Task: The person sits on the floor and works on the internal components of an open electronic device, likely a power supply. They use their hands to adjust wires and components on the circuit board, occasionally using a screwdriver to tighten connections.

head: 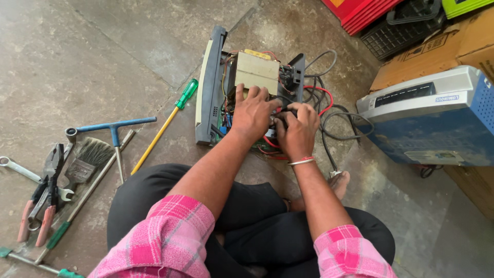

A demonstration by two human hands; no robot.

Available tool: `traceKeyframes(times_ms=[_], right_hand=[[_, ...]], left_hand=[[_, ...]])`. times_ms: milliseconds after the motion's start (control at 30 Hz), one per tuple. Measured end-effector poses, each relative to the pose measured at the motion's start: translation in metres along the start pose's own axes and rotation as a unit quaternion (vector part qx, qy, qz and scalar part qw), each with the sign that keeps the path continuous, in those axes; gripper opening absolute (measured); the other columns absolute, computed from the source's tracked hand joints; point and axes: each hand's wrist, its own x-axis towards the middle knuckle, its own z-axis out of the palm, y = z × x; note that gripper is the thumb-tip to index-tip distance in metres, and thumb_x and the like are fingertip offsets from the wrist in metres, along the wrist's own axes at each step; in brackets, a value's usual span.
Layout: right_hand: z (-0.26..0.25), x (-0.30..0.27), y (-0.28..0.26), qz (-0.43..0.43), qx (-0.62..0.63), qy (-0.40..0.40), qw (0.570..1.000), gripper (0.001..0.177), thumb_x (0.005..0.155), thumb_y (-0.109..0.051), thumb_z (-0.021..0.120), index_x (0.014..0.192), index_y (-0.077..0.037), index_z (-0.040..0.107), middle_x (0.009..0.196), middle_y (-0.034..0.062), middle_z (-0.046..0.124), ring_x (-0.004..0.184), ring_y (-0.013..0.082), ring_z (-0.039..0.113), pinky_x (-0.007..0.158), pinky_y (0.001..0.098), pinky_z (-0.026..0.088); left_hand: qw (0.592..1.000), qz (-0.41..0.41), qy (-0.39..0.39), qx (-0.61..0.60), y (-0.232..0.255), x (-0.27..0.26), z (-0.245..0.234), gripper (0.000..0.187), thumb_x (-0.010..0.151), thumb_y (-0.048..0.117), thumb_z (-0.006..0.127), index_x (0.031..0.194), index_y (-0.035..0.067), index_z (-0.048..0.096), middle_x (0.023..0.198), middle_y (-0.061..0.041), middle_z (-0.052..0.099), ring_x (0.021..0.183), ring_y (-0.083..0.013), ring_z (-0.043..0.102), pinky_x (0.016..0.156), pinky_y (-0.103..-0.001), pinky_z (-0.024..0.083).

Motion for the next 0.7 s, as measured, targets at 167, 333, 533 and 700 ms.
traceKeyframes(times_ms=[167,333,533,700], right_hand=[[-0.0017,0.0024,-0.0035,0.004,0.003,0.012,1.0,0.014,0.079,-0.019,0.081,0.091,-0.012,0.075,0.137,0.0156,0.055,0.135,0.0385,0.044,0.112,0.054,0.031],[0.0033,0.0021,0.0017,-0.004,-0.002,0.014,1.0,0.018,0.081,-0.021,0.082,0.089,-0.008,0.072,0.14,0.0185,0.054,0.136,0.0412,0.043,0.113,0.0547,0.032],[0.0069,0.0012,0.0049,0.01,0.012,0.015,1.0,0.02,0.084,-0.023,0.081,0.09,-0.007,0.071,0.137,0.0187,0.054,0.134,0.0412,0.045,0.112,0.0544,0.033],[0.0018,0.0005,0.004,-0.007,0.024,0.016,1.0,0.018,0.079,-0.019,0.08,0.091,-0.008,0.074,0.135,0.0166,0.057,0.134,0.0405,0.045,0.112,0.0537,0.033]], left_hand=[[1.0,0.008,0.004,0.006,-0.0008,0.0006,0.0026,0.043,0.074,0.025,0.08,0.116,0.029,0.073,0.113,-0.007,0.062,0.124,-0.029,0.052,0.117,-0.064,0.02],[1.0,0.021,0.022,-0.001,-0.0019,-0.0009,0.006,0.041,0.076,0.026,0.078,0.116,0.027,0.073,0.112,-0.007,0.062,0.124,-0.0284,0.053,0.117,-0.065,0.021],[0.999,0.033,0.028,0.01,-0.0018,-0.002,0.0072,0.041,0.077,0.025,0.075,0.118,0.026,0.072,0.112,-0.007,0.062,0.122,-0.0283,0.053,0.117,-0.065,0.021],[0.999,0.034,0.037,0.002,-0.0019,-0.0028,0.0081,0.039,0.079,0.027,0.076,0.118,0.024,0.072,0.113,-0.007,0.062,0.123,-0.0287,0.053,0.118,-0.065,0.02]])
